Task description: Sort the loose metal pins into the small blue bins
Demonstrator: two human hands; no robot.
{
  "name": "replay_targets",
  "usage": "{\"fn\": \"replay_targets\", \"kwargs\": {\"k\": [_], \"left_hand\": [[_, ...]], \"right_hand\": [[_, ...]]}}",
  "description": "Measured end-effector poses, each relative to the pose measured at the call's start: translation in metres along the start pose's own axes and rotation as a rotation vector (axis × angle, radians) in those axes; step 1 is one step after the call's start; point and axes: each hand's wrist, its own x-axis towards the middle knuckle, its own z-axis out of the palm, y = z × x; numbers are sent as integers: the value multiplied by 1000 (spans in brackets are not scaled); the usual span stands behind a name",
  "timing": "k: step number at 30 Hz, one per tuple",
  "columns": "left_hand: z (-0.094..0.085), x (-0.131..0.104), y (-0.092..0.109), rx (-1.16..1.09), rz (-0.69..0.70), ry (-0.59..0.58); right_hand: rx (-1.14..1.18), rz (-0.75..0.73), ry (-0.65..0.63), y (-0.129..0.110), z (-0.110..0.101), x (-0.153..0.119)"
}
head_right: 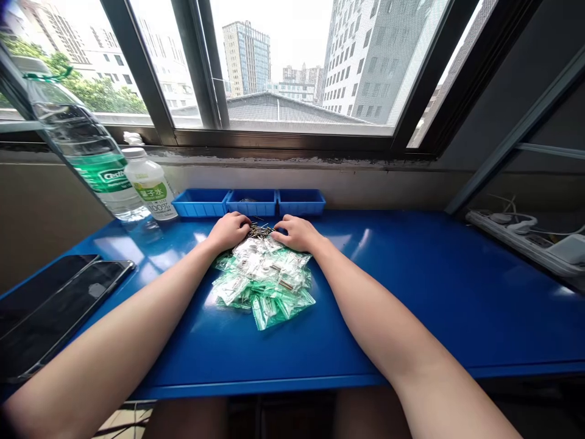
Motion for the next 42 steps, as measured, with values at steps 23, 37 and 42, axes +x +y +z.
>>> {"fn": "replay_targets", "kwargs": {"k": [23,37,42], "left_hand": [[0,0,-1,-2,-1,-2],[0,0,-1,-11,-3,7],[0,-1,-1,-17,1,7]], "right_hand": [[741,269,223,15,7,10],[890,363,296,15,6,10],[1011,362,410,20,10,16]]}}
